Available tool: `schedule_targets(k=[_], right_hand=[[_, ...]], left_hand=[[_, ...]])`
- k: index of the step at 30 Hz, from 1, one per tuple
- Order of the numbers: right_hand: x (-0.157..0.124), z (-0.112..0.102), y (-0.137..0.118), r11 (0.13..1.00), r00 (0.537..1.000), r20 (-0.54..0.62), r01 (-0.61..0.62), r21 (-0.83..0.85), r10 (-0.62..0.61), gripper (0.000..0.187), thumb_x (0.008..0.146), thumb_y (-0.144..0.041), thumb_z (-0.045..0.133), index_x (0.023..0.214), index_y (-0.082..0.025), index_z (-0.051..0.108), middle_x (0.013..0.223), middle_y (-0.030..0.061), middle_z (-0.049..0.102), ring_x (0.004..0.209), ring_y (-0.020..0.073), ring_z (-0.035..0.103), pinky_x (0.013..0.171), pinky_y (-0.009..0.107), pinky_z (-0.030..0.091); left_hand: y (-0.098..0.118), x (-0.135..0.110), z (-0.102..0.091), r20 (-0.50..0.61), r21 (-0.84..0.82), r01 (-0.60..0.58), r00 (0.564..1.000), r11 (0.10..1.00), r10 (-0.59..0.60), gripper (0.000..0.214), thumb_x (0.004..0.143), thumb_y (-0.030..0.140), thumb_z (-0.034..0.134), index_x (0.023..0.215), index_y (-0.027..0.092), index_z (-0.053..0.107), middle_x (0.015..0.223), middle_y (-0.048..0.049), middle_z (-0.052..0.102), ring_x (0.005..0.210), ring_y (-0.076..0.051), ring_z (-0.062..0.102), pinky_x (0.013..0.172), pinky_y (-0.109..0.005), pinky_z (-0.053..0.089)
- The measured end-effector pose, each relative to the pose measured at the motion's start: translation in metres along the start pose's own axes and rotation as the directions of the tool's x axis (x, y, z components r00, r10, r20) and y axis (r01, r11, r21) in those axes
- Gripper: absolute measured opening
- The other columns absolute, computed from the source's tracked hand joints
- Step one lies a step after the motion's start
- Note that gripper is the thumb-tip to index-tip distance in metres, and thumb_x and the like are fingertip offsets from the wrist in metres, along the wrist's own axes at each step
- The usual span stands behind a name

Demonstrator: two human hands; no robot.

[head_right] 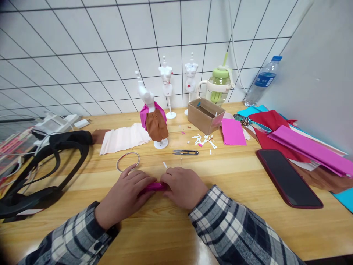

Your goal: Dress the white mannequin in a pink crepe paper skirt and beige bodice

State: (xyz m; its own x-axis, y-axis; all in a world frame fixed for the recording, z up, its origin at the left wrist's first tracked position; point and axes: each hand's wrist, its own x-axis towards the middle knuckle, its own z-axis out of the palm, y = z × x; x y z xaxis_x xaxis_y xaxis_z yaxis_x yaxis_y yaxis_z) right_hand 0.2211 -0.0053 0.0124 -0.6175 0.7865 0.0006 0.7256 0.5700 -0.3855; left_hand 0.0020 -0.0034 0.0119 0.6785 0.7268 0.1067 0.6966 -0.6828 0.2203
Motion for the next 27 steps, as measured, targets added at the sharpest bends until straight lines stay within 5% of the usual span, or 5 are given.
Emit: schedule_targets(k=[3, 8, 14, 27], right_hand=[[0.0027, 0.0011, -0.0008, 1.000, 1.000, -0.005, -0.001, -0.029, 0.001, 0.019, 0.086, -0.033, 0.065, 0.099, -0.020, 0.062, 0.096, 0.0024, 0.066, 0.089, 0.0193, 0.060, 0.073, 0.031, 0.043], [0.0028, 0.0011, -0.0027, 0.992, 1.000, 0.022, 0.021, -0.126, -0.019, 0.017, 0.095, -0.027, 0.050, 0.092, -0.019, 0.064, 0.091, 0.0034, 0.066, 0.081, 0.0171, 0.061, 0.065, 0.029, 0.039], [-0.0007, -0.0001, -0.0014, 0.997, 1.000, -0.010, 0.028, -0.072, -0.029, 0.017, 0.092, -0.033, 0.054, 0.096, -0.021, 0.066, 0.092, 0.0018, 0.067, 0.082, 0.0169, 0.061, 0.063, 0.029, 0.037], [0.0029, 0.0029, -0.0008, 0.998, 1.000, 0.031, -0.003, -0.066, 0.005, 0.023, 0.096, -0.025, 0.046, 0.095, -0.019, 0.068, 0.094, 0.0038, 0.067, 0.084, 0.0161, 0.062, 0.066, 0.028, 0.039]], left_hand=[[-0.0001, 0.0005, -0.0013, -0.016, 0.006, 0.009, 1.000, 1.000, -0.009, 0.014, 0.091, 0.031, 0.055, 0.094, 0.022, 0.066, 0.089, -0.0019, 0.067, 0.092, -0.020, 0.060, 0.109, -0.051, 0.025], [0.0033, 0.0012, -0.0024, -0.088, 0.034, -0.025, 0.996, 0.999, 0.028, 0.030, 0.083, 0.039, 0.066, 0.108, 0.023, 0.064, 0.107, -0.0050, 0.069, 0.107, -0.026, 0.057, 0.110, -0.055, 0.020], [0.0048, 0.0001, 0.0031, -0.128, 0.108, -0.095, 0.986, 0.990, 0.108, 0.018, 0.093, 0.024, 0.051, 0.092, 0.026, 0.070, 0.090, 0.0012, 0.071, 0.096, -0.019, 0.062, 0.113, -0.056, 0.017], [0.0039, 0.0016, 0.0005, -0.111, 0.104, -0.115, 0.986, 0.988, 0.126, 0.017, 0.092, 0.031, 0.055, 0.097, 0.026, 0.070, 0.094, 0.0001, 0.072, 0.099, -0.021, 0.061, 0.113, -0.058, 0.018]])
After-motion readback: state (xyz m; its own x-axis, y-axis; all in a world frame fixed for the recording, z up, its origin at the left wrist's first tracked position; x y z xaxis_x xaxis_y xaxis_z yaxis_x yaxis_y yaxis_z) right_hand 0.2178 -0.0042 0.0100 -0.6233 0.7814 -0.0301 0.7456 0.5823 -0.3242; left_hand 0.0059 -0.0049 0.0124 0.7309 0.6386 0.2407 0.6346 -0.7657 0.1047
